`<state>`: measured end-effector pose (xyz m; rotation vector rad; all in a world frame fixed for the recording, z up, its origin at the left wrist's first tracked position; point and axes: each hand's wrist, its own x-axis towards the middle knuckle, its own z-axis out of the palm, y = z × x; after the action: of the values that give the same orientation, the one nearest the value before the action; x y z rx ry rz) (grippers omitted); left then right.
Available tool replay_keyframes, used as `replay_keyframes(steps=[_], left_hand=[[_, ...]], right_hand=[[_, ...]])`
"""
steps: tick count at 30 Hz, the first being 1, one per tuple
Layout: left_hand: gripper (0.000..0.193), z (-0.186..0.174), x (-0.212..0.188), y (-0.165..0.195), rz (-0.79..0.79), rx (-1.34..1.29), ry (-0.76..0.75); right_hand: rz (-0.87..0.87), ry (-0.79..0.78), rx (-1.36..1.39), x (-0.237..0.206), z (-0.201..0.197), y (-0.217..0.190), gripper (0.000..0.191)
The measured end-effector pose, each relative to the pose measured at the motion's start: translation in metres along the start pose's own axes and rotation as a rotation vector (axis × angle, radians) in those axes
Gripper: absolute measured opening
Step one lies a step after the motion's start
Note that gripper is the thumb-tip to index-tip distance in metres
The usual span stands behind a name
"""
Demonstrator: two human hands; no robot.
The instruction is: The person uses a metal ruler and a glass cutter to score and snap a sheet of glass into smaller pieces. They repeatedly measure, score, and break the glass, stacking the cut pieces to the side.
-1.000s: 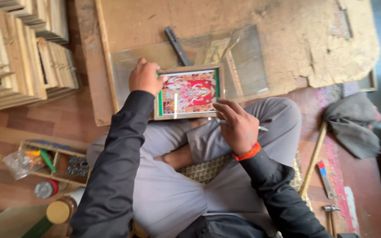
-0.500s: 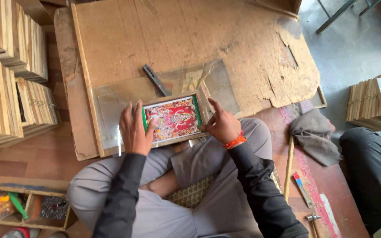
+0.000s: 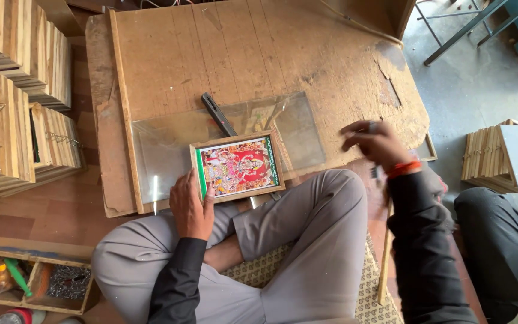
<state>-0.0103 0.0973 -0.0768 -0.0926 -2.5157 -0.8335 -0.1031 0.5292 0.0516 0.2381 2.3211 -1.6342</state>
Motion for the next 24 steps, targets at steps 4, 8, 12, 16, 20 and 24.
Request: replay_keyframes(steps=[4, 8, 12, 16, 20, 24], left_hand=[[0.046, -0.003, 0.000, 0.005, 0.029, 0.043, -0.029], [0.043, -0.008, 0.002, 0.006, 0.048, 0.063, -0.023], [0.041, -0.012, 0.004, 0.008, 0.040, 0.042, -0.024], [0.047, -0.016, 0.006, 0.011, 0.044, 0.049, -0.035], [0.058, -0.020, 0.008, 0.012, 0.061, 0.020, -0.059], [0.050, -0.018, 0.006, 0.007, 0.077, -0.080, -0.075]], right_hand=[[-0.017, 0.249, 0.323, 0.029, -0.055, 0.015, 0.022], [0.006, 0.415, 0.536, 0.080, -0.071, 0.050, 0.014], [0.016, 0.490, 0.626, 0.136, -0.066, 0.068, 0.014], [0.089, 0.499, 0.377, 0.152, -0.050, 0.070, 0.019], [-0.043, 0.457, -0.237, 0.138, -0.036, 0.083, 0.034], [-0.146, 0.194, -0.325, 0.108, -0.022, 0.105, 0.046]])
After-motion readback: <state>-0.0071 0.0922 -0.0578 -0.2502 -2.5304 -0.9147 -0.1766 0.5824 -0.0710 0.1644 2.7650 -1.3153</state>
